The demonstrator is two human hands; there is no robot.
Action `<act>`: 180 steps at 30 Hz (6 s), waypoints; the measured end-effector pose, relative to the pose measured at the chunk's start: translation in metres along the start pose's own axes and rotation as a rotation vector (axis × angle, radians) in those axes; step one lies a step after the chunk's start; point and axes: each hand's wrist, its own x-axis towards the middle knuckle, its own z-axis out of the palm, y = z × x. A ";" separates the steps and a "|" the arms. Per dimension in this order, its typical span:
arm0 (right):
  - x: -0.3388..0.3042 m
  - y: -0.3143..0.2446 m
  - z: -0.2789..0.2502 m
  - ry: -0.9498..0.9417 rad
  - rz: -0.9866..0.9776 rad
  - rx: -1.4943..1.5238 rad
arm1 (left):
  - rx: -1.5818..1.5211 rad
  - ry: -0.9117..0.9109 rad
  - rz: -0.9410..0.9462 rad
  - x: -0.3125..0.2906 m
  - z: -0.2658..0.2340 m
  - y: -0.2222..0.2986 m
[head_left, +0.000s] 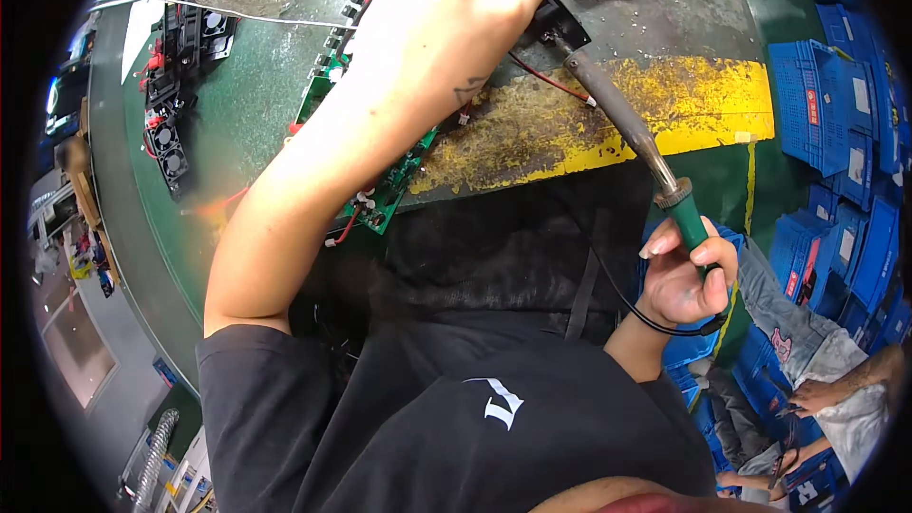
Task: Soldering wires and components onto green circuit boards at a factory workbench.
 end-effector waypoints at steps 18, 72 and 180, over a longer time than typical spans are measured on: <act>0.037 -0.034 0.011 -0.311 -0.284 -0.455 | 0.000 -0.018 0.033 0.000 0.003 -0.006; -0.049 -0.044 -0.041 0.011 -0.339 -0.253 | 0.052 -0.121 -0.478 -0.114 -0.119 -0.007; -0.009 0.008 0.014 0.013 0.120 0.072 | -0.218 -0.076 -0.122 -0.039 -0.007 0.005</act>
